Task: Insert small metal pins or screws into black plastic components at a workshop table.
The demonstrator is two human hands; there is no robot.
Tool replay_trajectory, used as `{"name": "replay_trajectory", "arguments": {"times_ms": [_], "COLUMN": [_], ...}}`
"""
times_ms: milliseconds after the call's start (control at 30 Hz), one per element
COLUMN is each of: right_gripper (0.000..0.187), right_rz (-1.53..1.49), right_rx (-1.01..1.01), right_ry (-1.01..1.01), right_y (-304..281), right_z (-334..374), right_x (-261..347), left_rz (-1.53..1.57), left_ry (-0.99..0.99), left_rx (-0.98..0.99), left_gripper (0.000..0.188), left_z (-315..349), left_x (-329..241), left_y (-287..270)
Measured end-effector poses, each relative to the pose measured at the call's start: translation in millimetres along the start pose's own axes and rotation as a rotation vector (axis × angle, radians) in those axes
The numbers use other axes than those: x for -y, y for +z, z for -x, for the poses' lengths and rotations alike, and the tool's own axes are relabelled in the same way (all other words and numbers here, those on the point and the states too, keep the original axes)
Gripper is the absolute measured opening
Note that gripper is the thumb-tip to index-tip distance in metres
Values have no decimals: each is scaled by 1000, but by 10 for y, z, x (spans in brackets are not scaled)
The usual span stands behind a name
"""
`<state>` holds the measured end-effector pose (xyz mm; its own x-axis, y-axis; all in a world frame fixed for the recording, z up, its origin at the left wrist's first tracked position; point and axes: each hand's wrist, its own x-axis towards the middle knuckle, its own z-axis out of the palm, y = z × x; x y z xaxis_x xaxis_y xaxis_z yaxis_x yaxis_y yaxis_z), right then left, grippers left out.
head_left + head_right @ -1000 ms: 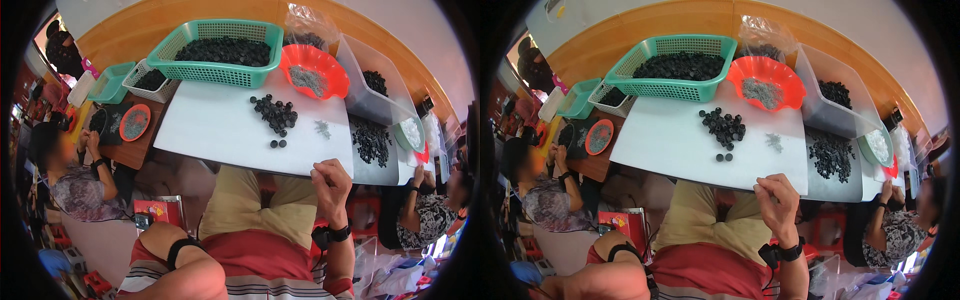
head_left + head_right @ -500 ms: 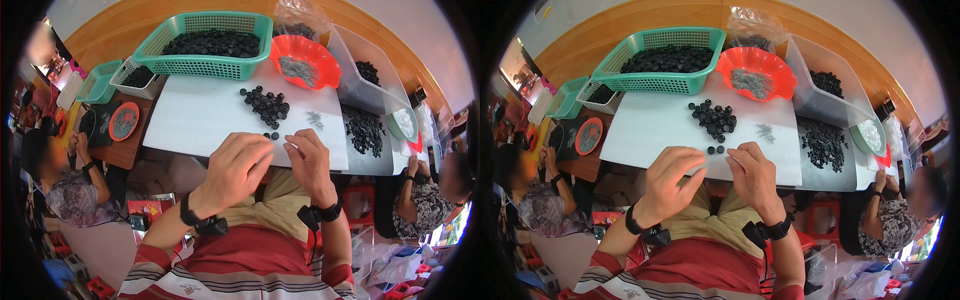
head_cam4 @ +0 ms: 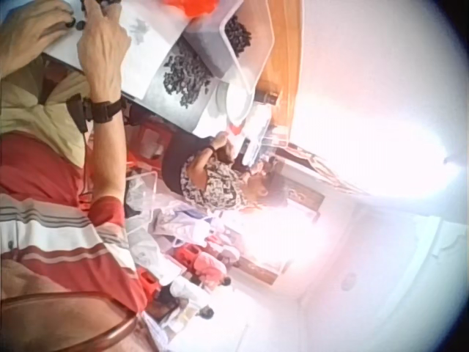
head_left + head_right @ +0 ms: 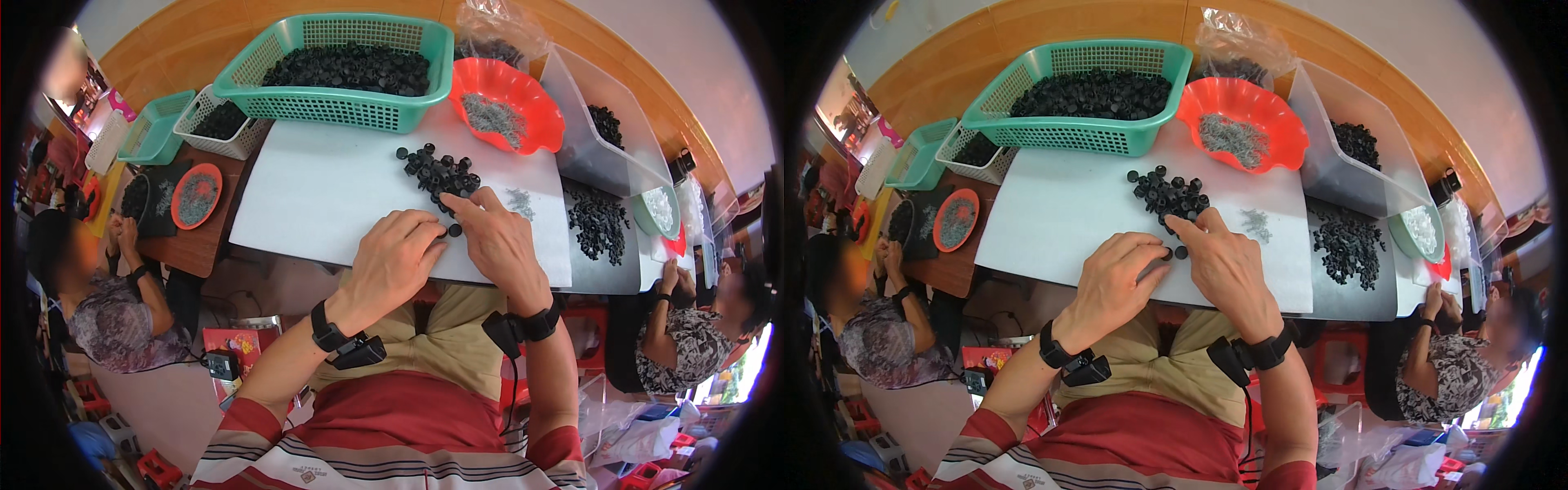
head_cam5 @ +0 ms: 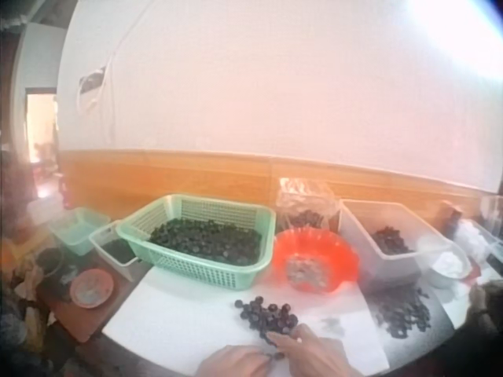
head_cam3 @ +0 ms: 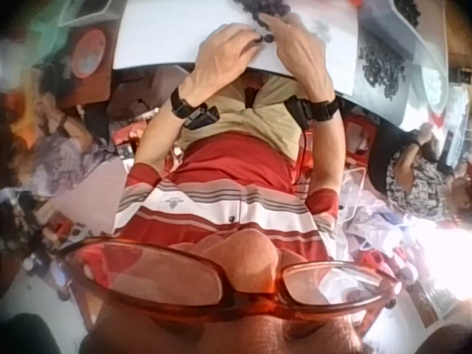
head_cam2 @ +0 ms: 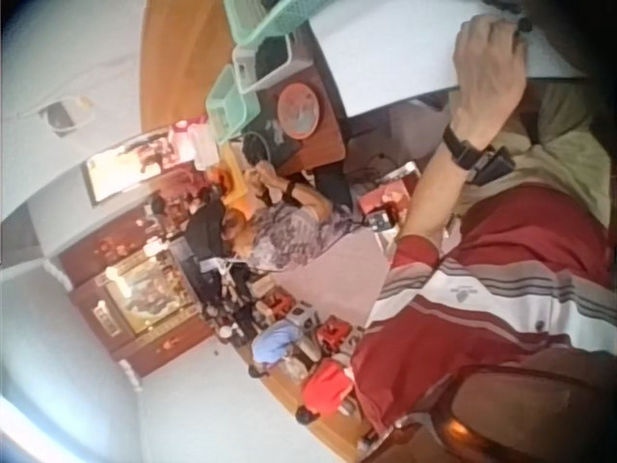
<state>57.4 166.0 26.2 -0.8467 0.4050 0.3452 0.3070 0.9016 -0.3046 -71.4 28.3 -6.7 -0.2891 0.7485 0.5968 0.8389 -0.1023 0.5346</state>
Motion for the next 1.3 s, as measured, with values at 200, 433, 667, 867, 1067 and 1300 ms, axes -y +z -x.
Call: {"name": "replay_trajectory", "arguments": {"times_ms": [200,433,667,867,1067,1300], "right_gripper": [27,23,27,38,38,34], "right_rz": [-18,-163,-110,-71,56,-21], "right_rx": [29,3,-21,-48,43,-29], "right_ry": [11,57,20,22,42,57], "right_y": [8,-21,-26,-26,-40,-42], "right_z": [-13,31,49,73,38,87], "right_x": [-51,-107,-135,-158,-60,-171], "left_rz": [47,35,22,17,11,-2], "left_ry": [-51,-53,-57,-63,-67,-67], "left_rx": [31,31,20,32,33,35], "left_gripper": [21,22,20,19,18,18], "left_z": [-10,0,19,22,36,47], "left_x": [19,11,-3,-22,-22,-29], "left_y": [-14,-14,-17,0,-1,5]}}
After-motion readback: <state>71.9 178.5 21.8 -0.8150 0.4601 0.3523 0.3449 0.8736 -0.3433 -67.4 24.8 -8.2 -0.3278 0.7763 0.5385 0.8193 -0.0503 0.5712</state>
